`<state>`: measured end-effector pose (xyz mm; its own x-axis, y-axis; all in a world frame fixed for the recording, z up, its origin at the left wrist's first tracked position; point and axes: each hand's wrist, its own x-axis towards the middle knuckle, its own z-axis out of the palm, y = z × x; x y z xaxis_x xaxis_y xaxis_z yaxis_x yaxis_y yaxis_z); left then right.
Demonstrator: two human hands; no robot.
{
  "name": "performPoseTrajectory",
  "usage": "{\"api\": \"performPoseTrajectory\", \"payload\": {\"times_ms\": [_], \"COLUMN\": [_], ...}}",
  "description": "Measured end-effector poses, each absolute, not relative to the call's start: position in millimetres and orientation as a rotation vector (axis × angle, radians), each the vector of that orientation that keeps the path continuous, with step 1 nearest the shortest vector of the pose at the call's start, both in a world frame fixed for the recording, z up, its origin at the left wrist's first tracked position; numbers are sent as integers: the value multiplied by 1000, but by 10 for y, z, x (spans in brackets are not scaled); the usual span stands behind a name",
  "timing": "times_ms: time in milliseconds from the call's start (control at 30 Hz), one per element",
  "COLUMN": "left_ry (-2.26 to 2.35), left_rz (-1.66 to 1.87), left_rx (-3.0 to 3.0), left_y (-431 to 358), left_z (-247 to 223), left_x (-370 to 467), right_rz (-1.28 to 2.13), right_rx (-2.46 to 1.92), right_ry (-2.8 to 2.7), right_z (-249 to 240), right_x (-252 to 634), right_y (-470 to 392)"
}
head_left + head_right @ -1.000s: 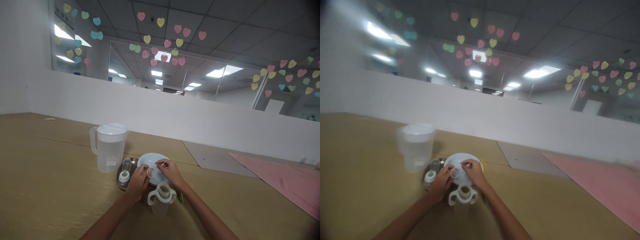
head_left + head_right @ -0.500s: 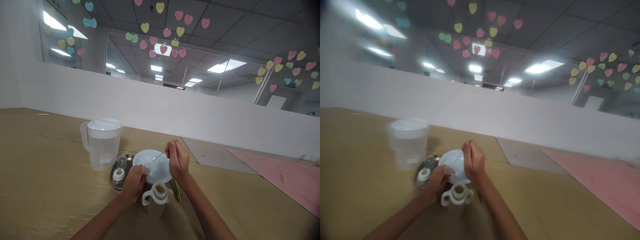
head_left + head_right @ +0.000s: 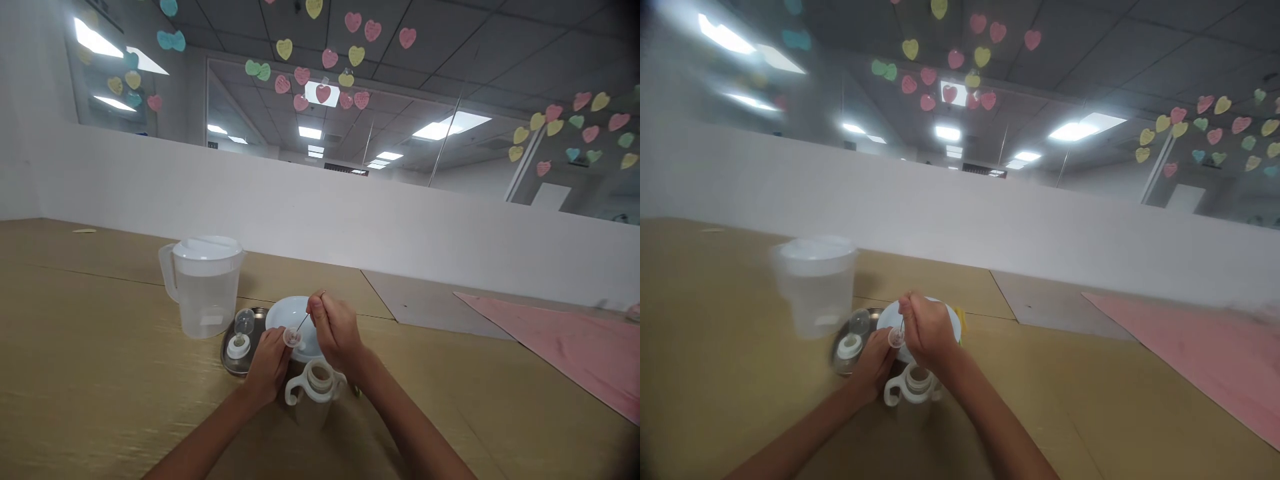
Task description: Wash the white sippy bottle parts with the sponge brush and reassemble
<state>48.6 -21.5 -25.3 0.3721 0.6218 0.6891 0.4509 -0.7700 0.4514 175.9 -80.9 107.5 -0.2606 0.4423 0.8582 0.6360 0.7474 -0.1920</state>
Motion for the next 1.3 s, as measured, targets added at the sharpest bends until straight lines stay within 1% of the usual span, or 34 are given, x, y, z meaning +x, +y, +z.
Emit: {"api": "performPoseTrajectory", "payload": {"times_ms": [133, 467, 967, 1300], "left_ry": [955, 947, 935, 902], "left_rz": [1374, 1362, 1403, 1390], "left_rx": [2441, 2447, 2470, 2464], "left_y": [-216, -231, -233, -241], "left_z": [-249, -225, -221, -212], "left_x": [488, 487, 487, 491], "right_rz": [-245, -399, -341, -484], "right_rx": [-812, -839, -807, -843], "right_ry": [-1936, -1965, -1943, -2014], "right_z": [1082, 1084, 1075, 1136], "right_x": [1748, 1754, 1730, 1756], "right_y": [-819, -825, -811, -854]}}
